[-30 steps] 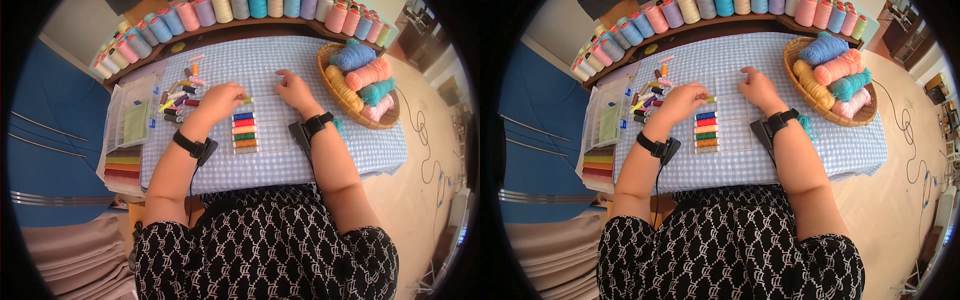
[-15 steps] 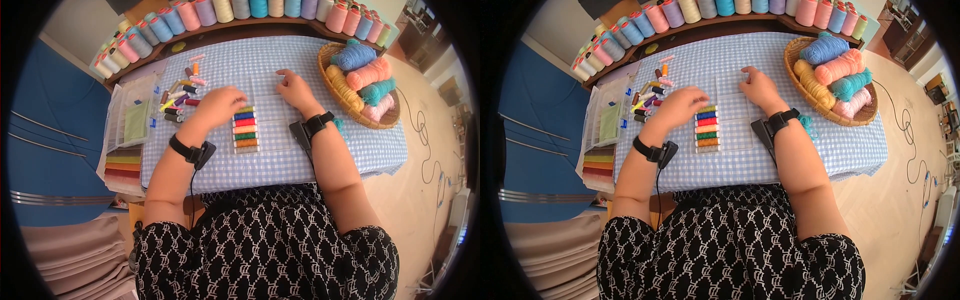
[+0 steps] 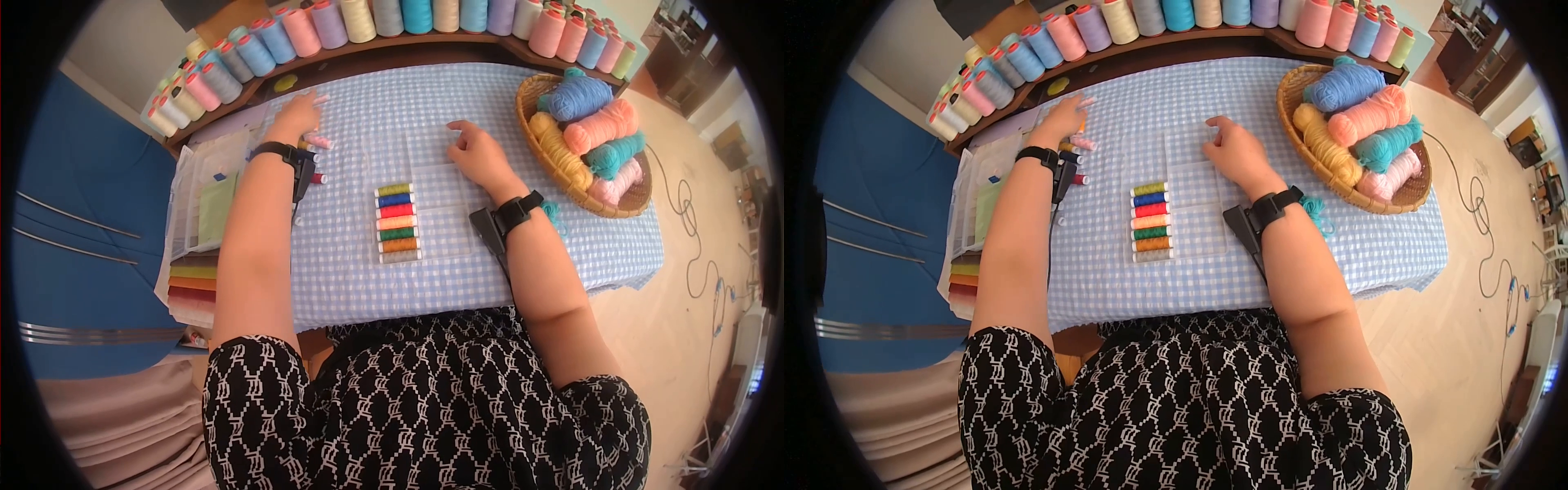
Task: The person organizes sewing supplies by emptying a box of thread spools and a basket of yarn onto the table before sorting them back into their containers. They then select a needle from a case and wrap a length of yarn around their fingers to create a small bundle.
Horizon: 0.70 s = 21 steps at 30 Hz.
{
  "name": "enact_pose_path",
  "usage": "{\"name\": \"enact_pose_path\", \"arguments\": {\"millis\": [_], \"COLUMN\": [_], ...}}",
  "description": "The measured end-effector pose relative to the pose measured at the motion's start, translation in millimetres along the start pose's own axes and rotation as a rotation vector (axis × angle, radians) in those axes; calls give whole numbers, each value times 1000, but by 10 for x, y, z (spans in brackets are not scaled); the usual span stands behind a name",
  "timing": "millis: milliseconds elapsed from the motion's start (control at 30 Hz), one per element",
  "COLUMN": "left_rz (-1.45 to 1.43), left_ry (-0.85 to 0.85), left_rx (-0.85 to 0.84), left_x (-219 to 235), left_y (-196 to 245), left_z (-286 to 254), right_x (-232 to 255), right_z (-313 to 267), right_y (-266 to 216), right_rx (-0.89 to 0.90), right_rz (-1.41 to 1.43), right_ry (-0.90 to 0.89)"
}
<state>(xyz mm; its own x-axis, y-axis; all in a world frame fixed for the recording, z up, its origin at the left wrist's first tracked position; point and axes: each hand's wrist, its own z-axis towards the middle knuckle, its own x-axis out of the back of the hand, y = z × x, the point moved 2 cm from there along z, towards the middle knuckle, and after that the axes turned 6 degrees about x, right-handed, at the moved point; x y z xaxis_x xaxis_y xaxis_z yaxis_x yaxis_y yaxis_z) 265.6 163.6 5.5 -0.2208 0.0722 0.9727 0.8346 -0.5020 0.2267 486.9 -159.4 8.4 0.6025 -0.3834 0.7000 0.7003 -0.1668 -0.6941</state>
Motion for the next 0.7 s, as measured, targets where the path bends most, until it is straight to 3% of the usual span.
{"name": "enact_pose_path", "arguments": {"millis": [133, 233, 333, 433, 567, 633, 700], "left_rz": [-6, 154, 126, -78, -413, -395, -406], "left_ry": [29, 156, 307, 343, 238, 246, 179], "left_rx": [4, -58, -183, -313, -371, -466, -457], "left_x": [-65, 55, 188, 331, 337, 244, 177], "left_y": [25, 208, 356, 523, 849, 935, 1032], "left_z": [11, -150, -335, -552, -985, -1123, -1312], "right_x": [0, -24, -12, -4, -19, -25, -27], "right_z": [0, 5, 4, -7, 2, 7, 9], "right_y": [2, 24, 7, -11, 23, 29, 32], "right_rx": [4, 6, -5, -11, -6, 0, 9], "right_rz": [15, 27, 23, 25, 28, 27, 24], "right_ry": [6, 7, -3, -9, -8, -2, 4]}}
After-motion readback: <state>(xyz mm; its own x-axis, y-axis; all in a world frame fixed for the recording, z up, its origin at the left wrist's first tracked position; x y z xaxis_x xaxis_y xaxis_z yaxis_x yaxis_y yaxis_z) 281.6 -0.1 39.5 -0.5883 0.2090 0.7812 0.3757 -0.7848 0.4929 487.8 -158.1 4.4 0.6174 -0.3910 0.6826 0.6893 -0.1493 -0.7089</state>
